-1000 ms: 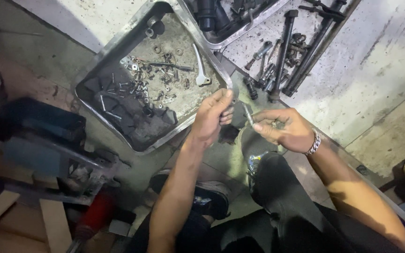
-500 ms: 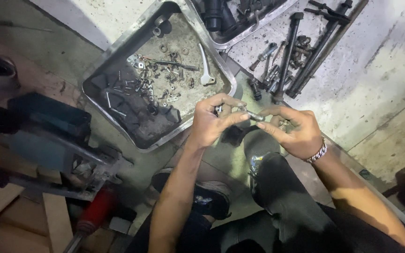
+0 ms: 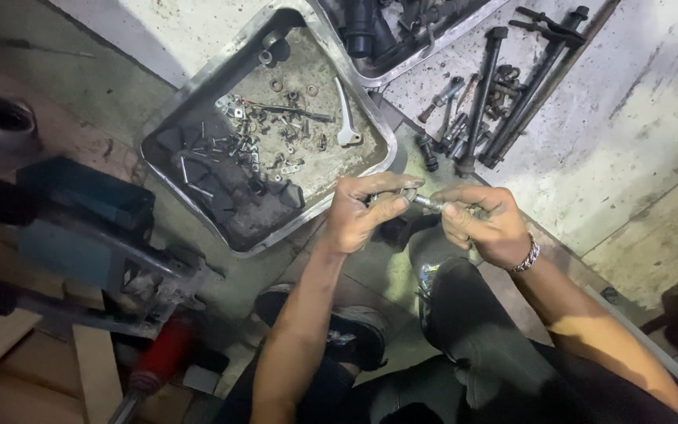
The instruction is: Sorting and inspecting small motorcycle engine hardware including bolts, nuts, and washers in a metal tray.
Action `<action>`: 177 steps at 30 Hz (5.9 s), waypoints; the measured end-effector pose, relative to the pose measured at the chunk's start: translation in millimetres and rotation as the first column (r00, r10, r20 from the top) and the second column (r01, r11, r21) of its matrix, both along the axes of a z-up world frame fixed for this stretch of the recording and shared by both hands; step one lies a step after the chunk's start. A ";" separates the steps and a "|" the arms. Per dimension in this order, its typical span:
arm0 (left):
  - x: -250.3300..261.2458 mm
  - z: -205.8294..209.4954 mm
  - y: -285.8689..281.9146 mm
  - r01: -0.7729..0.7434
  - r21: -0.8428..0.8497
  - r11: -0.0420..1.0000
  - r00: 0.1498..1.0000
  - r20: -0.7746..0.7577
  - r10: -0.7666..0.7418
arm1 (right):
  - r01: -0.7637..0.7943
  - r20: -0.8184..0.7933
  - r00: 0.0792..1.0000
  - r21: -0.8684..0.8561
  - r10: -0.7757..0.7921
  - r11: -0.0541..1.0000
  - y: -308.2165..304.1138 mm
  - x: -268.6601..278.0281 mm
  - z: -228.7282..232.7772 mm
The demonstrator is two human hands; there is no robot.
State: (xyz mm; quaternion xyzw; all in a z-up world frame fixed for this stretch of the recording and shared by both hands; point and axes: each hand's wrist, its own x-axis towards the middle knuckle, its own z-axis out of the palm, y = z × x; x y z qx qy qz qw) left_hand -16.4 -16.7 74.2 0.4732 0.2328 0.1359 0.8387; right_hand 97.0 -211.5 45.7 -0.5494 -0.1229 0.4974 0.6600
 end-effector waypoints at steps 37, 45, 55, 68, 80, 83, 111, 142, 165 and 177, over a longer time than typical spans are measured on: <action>-10.3 -48.3 -11.1 0.095 0.229 0.969 0.974 -0.221 -0.043 | 0.013 0.158 0.987 -0.225 0.024 0.974 6.0 16.9 15.7; -2.7 -30.1 -3.5 0.301 0.466 0.832 0.949 -0.235 -0.212 | -0.039 0.440 0.888 -0.221 0.136 0.974 7.5 20.1 18.7; 5.6 -30.3 -15.9 0.462 0.580 0.670 0.881 -0.389 -0.271 | -0.080 0.442 0.863 -0.357 0.244 0.931 -15.7 24.0 10.2; 13.4 -45.7 -26.2 0.505 0.382 0.774 0.846 -0.395 -0.358 | -0.056 0.400 0.888 -0.395 0.226 0.917 -38.2 29.8 -6.2; 30.8 -46.6 -38.3 0.512 0.296 0.806 0.828 -0.418 -0.372 | -0.066 0.306 0.925 -0.458 0.226 0.887 -43.8 43.5 -0.4; 35.3 -45.8 -40.8 0.493 0.302 0.816 0.848 -0.374 -0.375 | -0.056 0.242 0.952 -0.472 0.190 0.880 -53.8 43.8 -6.9; 77.1 -118.7 -104.4 0.568 0.688 0.451 0.620 -0.718 0.315 | 0.295 0.203 0.954 -0.499 -0.222 0.815 -69.0 53.4 -50.8; 60.6 -136.6 -122.0 0.401 0.821 0.405 0.787 -0.536 0.307 | 0.325 0.025 0.929 -0.534 -0.370 0.780 -67.8 47.6 -62.7; 40.7 -85.5 -65.9 0.558 0.591 0.582 0.827 -0.453 -0.333 | -0.130 -0.201 0.977 -0.320 0.067 0.939 -82.8 56.5 -53.5; 44.3 -74.4 -69.5 0.585 0.277 0.762 0.644 -0.730 -0.229 | -0.119 0.377 0.867 -0.478 0.325 0.870 -53.7 59.6 -23.7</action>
